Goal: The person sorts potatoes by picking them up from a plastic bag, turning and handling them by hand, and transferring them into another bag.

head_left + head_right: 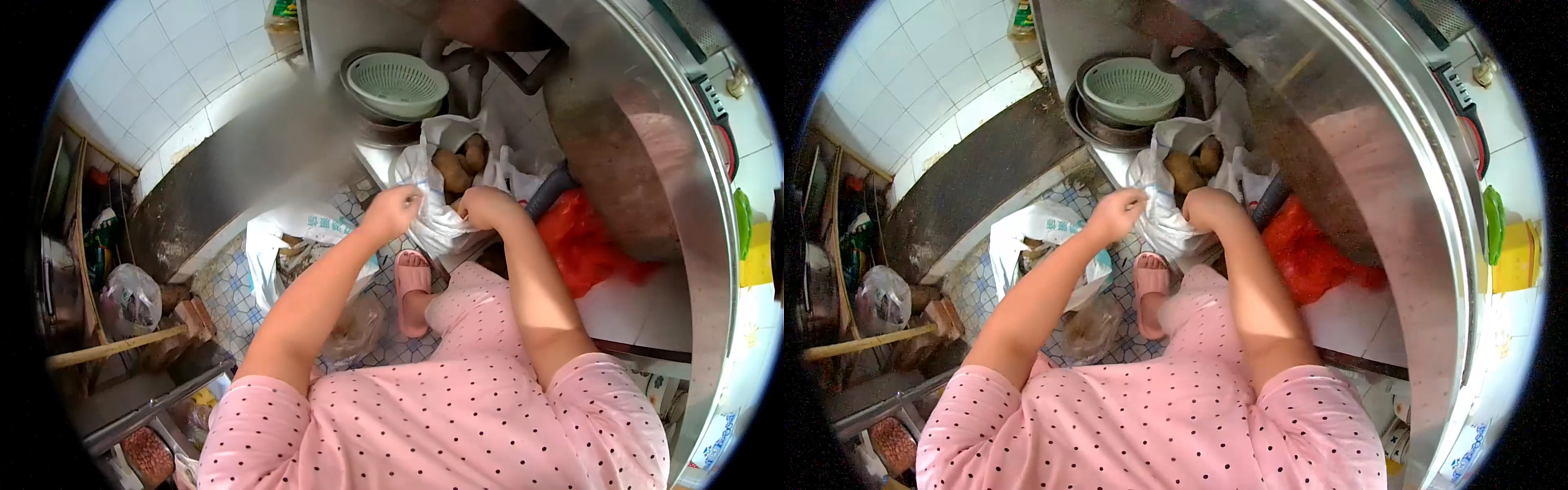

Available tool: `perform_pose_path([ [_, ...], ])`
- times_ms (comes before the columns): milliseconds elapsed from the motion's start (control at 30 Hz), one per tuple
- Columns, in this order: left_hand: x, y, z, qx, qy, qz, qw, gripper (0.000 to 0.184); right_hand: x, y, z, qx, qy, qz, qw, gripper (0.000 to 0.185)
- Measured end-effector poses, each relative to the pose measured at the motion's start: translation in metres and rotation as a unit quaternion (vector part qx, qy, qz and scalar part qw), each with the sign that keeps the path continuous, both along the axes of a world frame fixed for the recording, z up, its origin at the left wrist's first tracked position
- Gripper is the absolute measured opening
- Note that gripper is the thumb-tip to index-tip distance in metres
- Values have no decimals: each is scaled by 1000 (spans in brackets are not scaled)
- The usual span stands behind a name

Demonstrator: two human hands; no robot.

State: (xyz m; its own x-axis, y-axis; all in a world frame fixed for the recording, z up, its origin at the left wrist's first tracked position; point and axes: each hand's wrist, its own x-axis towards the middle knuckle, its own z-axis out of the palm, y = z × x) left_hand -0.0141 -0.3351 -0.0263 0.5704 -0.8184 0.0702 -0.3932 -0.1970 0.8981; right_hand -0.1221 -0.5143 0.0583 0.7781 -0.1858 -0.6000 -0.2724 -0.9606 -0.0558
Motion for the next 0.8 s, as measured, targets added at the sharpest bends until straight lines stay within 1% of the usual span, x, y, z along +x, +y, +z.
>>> perform_pose_path([
  [33, 2, 23, -5, 12, 19, 36, 999, 23, 0, -3, -8, 14, -7, 4, 1000, 25],
  [100, 9, 69, -34, 79, 9, 76, 994, 23, 0, -4, -14, 20, -12, -18, 1000, 29],
  [133, 8, 90, -39, 97, 58, 98, 989, 23, 2, -3, -18, 27, -13, -23, 999, 31],
  [200, 4, 142, -48, 137, 156, 155, 966, 24, 7, -7, -27, 17, -11, 10, 1000, 27],
  [233, 5, 165, -71, 148, 115, 180, 966, 25, 10, -2, -25, 17, -29, -2, 999, 29],
  [300, 9, 208, -115, 210, 84, 204, 952, 27, 15, 17, -8, 6, -74, -7, 997, 35],
  [333, 11, 220, -120, 238, 68, 210, 946, 28, 18, 26, 1, -6, -105, -2, 994, 40],
  [367, 13, 228, -126, 289, 94, 196, 932, 30, 24, 35, 7, -16, -99, -4, 995, 49],
  [467, 18, 229, -132, 350, 52, 164, 921, 29, 32, 64, 8, -86, -179, 83, 977, 48],
  [500, 26, 230, -149, 382, 39, 124, 915, 32, 35, 74, 5, -77, -179, 104, 975, 48],
  [533, 32, 231, -170, 379, -40, 133, 915, 35, 40, 92, 8, -74, -174, 136, 973, 47],
  [567, 37, 233, -192, 373, -118, 141, 910, 39, 47, 112, 11, -45, -136, 142, 979, 48],
  [600, 42, 231, -206, 364, -194, 149, 899, 44, 48, 121, -6, -16, -158, 186, 970, 46],
  [633, 53, 226, -206, 381, -216, 119, 891, 47, 51, 134, -19, 29, -150, 221, 963, 44],
  [667, 63, 224, -207, 386, -185, 125, 895, 45, 52, 143, -39, 82, -138, 239, 958, 40],
  [700, 74, 222, -208, 390, -153, 130, 899, 44, 57, 157, -50, 92, -82, 258, 958, 38],
  [733, 85, 220, -205, 393, -122, 133, 901, 43, 62, 173, -53, 85, -34, 284, 955, 35],
  [767, 95, 214, -188, 431, -53, 118, 893, 39, 61, 179, -83, 68, -25, 340, 938, 33],
  [800, 103, 210, -194, 457, -72, 106, 880, 38, 63, 188, -97, 55, -16, 381, 923, 32],
])
